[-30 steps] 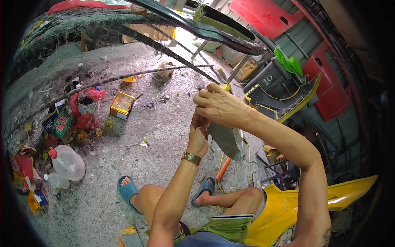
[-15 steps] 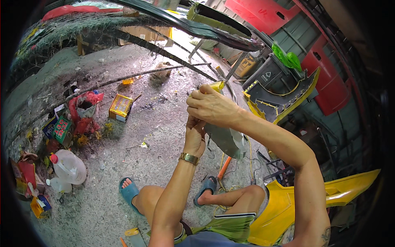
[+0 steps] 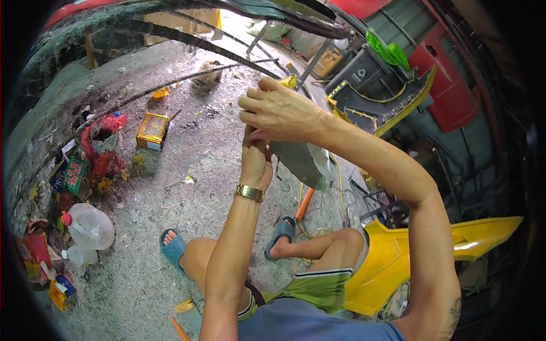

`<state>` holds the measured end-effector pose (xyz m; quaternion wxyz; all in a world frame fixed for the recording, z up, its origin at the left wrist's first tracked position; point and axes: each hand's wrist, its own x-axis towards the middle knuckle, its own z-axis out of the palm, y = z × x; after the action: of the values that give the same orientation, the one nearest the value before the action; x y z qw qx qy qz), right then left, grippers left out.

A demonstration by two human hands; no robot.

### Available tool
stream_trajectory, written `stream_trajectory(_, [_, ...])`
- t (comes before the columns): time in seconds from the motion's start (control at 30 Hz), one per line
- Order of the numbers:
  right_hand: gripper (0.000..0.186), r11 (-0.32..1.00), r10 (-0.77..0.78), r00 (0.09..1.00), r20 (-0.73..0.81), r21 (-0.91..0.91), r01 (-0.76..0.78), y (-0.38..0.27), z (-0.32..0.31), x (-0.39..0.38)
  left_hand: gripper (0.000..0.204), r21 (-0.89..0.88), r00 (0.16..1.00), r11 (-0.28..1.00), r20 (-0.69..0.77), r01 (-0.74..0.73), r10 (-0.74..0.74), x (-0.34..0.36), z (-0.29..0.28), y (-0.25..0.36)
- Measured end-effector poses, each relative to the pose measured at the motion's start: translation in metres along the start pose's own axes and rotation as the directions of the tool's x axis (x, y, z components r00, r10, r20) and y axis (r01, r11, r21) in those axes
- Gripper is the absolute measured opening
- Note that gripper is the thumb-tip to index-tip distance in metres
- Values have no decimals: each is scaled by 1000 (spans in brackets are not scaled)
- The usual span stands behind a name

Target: The person aligns and fits fiberglass vehicle body parts together by hand, then takes fasteners from a tray and inserts them into the parts.

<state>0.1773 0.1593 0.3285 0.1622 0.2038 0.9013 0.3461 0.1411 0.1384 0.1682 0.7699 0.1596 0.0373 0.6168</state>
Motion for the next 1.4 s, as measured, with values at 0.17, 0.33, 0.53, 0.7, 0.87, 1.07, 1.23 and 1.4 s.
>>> stream_trajectory(0.17, [6,997,-32,999,-10,74,32,0,2,2,37,-52,1000,999,8,-2,2,0,0,4])
stream_trajectory(0.33, [5,998,-5,1000,-16,-65,4,-2,8,0,32,-78,1000,997,-22,-1,-1,3,0,-2])
stream_trajectory(0.53, [7,997,-24,995,-98,76,31,2,4,-3,27,-113,1000,993,-16,15,-17,1,2,7])
stream_trajectory(0.7, [10,995,-28,998,-52,95,33,2,12,-1,27,-98,999,995,-25,36,-39,5,-6,3])
stream_trajectory(0.87, [8,997,61,990,-129,-38,-67,-7,12,0,27,-99,1000,995,-12,-18,17,-2,-3,1])
stream_trajectory(1.07, [12,998,-65,995,-71,-15,64,-2,13,2,37,3,1000,1000,-21,-11,11,-2,3,10])
stream_trajectory(1.23, [19,998,-11,997,-78,67,17,-4,9,1,22,-46,998,999,-62,-25,22,-2,1,5])
stream_trajectory(1.4, [12,985,-107,986,-129,122,123,4,5,1,28,17,999,999,-18,-45,45,6,-6,6])
